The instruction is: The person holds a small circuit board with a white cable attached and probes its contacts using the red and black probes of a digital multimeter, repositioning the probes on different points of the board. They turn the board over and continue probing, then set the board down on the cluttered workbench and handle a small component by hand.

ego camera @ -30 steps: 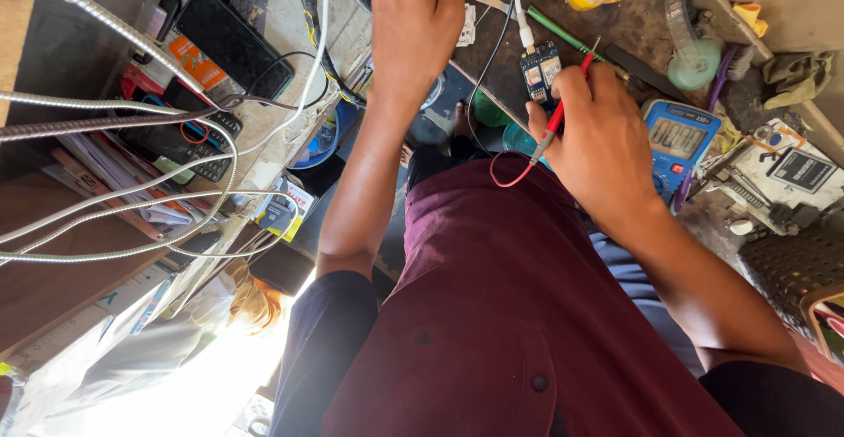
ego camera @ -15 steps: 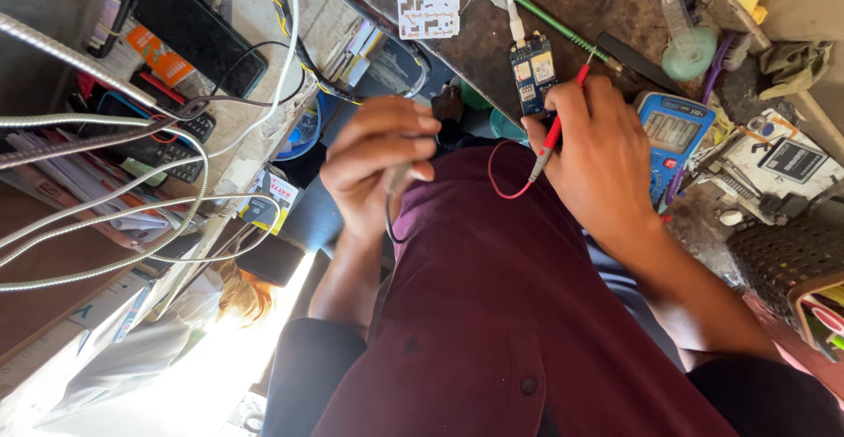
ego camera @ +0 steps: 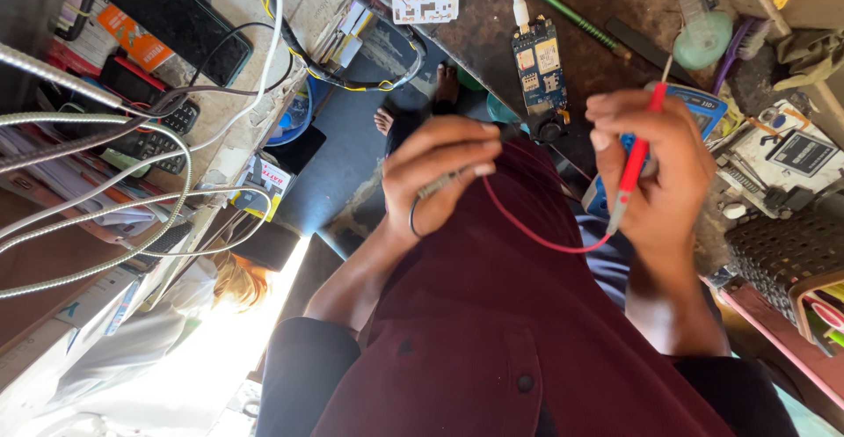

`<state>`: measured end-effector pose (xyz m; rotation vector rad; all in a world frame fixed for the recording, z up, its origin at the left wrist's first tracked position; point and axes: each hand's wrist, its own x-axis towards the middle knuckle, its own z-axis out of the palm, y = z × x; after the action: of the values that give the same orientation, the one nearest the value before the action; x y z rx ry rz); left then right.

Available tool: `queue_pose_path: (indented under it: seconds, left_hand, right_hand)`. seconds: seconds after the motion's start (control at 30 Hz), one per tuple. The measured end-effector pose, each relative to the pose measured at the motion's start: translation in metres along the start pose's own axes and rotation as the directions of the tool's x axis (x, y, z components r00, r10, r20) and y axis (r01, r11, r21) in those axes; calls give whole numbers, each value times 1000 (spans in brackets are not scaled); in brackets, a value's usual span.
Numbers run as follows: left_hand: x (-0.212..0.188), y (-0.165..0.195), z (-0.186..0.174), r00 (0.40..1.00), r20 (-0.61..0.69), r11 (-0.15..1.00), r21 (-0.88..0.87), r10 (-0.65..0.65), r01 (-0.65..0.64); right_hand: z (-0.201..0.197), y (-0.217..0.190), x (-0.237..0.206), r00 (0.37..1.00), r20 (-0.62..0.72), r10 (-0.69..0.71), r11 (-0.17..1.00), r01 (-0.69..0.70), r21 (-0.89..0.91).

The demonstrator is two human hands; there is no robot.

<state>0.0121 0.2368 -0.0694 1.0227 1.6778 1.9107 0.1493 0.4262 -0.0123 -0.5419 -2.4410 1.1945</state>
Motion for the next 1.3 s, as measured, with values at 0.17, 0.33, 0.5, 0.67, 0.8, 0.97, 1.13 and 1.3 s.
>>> queue_pose_path:
  seconds: [0.17,0.33,0.5,0.67,0.8,0.97,1.13,1.3]
  left_hand:
    - [-4,12,4,984,179,999,-43,13,-6]
    - [-2,12,6,988,143,995,-66,-59,69]
    - [0,1,5,998,49,999,20,-50,50]
    - [5,-20,15,976,-213,988,135,-47,78]
    - [4,-23,16,967,-246,988,118,-65,97]
    - [0,-22,9,966,-242,990,87,-85,109]
    - [-4,-24,5,959,-254,985,79,-126,151]
    - [-7,-26,2,952,-268,985,47,-146,164]
  right_hand:
    - [6,5,-13,994,99,-42,979,22,201]
    - [1,10,-5,976,217,-26,900,-71,429]
    - [-3,8,15,984,174,-31,985,0,174]
    - [-6,7,29,992,126,26,983,-2,-183]
    - [21,2,25,988,150,29,929,29,-369]
    - [42,1,22,987,146,64,903,5,-429]
    - [43,3,19,984,151,91,937,-34,-346]
    - [42,5,17,992,117,40,938,3,-346]
